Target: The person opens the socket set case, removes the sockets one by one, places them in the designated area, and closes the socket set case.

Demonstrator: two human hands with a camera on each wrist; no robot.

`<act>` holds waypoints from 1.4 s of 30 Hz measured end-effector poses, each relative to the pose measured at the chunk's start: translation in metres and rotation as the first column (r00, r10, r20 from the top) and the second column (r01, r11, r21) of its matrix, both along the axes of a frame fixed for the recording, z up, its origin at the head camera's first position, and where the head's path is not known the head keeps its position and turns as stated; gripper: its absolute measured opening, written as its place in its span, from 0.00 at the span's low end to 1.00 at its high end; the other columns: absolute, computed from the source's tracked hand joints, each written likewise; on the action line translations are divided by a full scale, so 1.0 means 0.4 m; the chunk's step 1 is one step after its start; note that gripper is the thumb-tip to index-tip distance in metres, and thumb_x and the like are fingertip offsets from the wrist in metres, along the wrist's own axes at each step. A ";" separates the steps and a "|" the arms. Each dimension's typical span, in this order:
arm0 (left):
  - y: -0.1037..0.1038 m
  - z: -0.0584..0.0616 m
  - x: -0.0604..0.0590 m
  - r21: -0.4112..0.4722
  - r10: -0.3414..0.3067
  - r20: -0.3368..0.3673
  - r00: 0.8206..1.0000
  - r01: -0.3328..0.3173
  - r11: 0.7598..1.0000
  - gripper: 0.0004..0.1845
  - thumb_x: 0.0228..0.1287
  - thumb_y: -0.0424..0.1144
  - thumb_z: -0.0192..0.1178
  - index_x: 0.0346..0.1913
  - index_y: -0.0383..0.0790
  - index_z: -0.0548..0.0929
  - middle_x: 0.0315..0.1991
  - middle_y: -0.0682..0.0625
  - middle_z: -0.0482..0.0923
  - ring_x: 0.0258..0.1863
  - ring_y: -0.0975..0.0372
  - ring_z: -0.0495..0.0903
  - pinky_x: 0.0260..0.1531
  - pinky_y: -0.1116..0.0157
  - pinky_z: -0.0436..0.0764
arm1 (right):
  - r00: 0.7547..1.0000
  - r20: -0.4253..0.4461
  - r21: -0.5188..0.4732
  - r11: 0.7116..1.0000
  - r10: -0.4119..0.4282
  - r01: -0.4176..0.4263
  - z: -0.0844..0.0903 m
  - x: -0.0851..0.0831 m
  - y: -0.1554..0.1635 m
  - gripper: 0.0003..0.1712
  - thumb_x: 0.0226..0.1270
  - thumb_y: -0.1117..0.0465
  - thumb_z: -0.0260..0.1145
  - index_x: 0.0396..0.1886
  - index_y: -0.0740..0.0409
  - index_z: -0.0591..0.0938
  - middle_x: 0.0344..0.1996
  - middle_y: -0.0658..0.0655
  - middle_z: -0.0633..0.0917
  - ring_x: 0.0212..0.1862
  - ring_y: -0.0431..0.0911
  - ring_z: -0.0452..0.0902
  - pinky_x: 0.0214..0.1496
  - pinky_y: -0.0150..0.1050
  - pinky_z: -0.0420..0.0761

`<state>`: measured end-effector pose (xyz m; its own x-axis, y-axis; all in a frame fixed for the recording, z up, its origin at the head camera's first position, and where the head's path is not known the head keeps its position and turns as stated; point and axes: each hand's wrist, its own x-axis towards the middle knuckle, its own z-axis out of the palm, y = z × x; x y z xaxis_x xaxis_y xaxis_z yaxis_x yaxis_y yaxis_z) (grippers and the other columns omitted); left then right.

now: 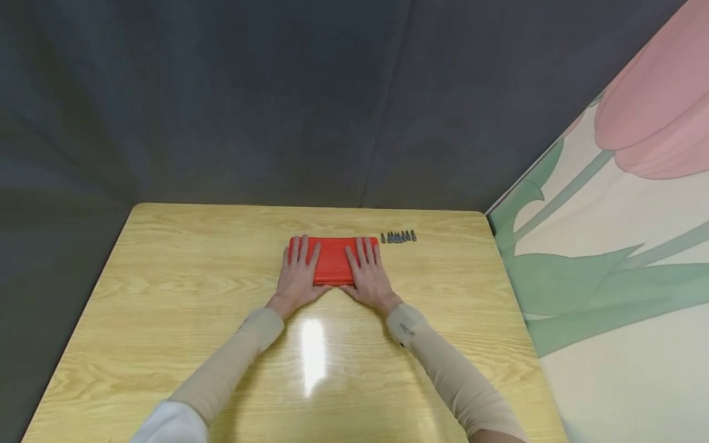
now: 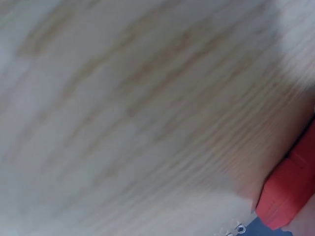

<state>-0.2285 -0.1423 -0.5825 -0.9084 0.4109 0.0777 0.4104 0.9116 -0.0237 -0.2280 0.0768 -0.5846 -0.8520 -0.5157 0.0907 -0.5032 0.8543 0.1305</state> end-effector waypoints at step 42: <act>0.060 0.016 -0.103 0.134 -0.041 0.181 0.983 0.017 0.991 0.58 0.54 0.73 0.55 0.78 0.41 0.46 0.76 0.36 0.33 0.74 0.43 0.31 0.70 0.45 0.38 | 0.990 0.094 0.063 0.993 -0.102 0.097 0.016 -0.078 0.063 0.59 0.60 0.25 0.53 0.78 0.56 0.48 0.75 0.68 0.46 0.75 0.60 0.38 0.73 0.57 0.45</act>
<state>-0.2696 -0.1182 -0.5762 -0.9001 0.4343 -0.0338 0.4227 0.8896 0.1731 -0.2591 0.1018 -0.5781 -0.9026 -0.4299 -0.0225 -0.4287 0.8931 0.1365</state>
